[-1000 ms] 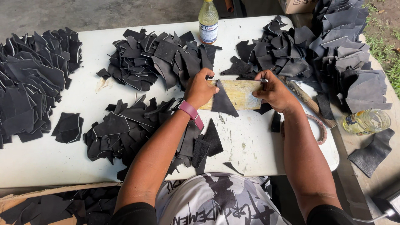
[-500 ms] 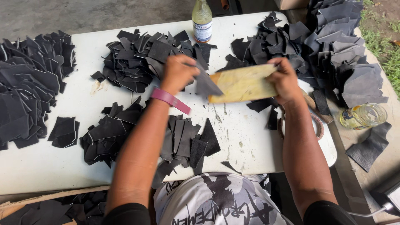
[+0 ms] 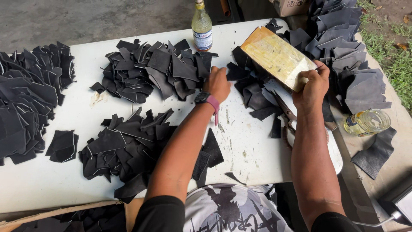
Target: The person cuts small black leather pieces using shears on a wooden board. They repeatedly pick up pieces from a pile, align them on the board, trim the edges, and place the finished pieces into a separate pile.
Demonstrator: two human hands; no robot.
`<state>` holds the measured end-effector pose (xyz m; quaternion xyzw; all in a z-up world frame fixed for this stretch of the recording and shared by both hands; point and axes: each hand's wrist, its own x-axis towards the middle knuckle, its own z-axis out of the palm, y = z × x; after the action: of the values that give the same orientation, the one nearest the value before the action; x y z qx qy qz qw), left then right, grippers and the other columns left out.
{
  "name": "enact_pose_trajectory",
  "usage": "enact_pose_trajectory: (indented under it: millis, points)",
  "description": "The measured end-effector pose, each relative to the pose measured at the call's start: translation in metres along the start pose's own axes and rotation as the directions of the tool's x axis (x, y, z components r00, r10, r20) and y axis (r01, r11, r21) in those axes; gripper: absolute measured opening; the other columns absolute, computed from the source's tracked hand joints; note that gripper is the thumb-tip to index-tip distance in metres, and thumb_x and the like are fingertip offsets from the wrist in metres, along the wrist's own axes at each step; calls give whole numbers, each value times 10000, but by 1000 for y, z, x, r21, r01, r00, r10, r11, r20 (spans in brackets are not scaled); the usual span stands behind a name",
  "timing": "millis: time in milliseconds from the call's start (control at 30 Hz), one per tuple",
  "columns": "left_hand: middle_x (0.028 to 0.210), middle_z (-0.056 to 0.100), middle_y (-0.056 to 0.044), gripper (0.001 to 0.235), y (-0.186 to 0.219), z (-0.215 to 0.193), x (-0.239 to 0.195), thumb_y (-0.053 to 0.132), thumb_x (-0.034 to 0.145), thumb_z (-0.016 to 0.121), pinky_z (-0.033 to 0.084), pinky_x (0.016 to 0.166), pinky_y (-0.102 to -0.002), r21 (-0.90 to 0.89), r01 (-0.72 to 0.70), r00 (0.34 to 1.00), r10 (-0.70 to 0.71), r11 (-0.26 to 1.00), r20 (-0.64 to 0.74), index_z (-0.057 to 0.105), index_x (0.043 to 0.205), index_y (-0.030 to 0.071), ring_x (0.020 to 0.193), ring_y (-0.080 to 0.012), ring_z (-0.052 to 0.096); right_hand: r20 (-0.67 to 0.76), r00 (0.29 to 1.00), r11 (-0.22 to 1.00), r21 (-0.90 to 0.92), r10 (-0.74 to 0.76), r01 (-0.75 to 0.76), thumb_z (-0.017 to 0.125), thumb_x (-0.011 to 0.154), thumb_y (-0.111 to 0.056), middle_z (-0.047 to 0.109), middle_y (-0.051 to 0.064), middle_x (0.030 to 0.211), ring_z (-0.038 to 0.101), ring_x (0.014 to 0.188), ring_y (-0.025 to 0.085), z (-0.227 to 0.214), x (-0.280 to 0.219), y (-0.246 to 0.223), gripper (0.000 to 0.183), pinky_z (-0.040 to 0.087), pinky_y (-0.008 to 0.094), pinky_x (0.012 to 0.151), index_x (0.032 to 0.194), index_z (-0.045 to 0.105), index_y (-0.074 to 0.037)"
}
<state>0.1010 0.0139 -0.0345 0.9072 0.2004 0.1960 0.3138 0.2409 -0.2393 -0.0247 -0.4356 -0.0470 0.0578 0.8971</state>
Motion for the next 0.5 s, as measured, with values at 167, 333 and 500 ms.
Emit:
enact_pose_trajectory:
  millis: [167,333,500]
  points:
    - [1090,699,-190,141,-11,11,15,49,927,681,562,831,-465,176,-97,994,85,980,75,718,1060,73,987,-394,697,28,999,998,-60,-18,20,476,850,115,566,126,918,488,563,143,-5,2,0,449,354,257,418,1255,465,-79]
    - [822,760,-127,195,-30,-32,14,61,897,738,566,694,-354,-338,-3,994,-33,941,-101,642,1067,53,744,-215,734,8,999,976,-213,-44,45,485,840,101,557,102,916,475,566,134,-13,10,1,475,352,259,405,1262,502,-116]
    - [873,756,-91,363,-37,-102,-23,-37,877,720,543,672,-251,-647,-28,998,-9,762,-55,531,1177,41,763,-91,680,211,948,844,-528,238,-95,541,834,81,602,106,1076,637,854,196,9,-9,2,433,577,322,685,1223,589,-101]
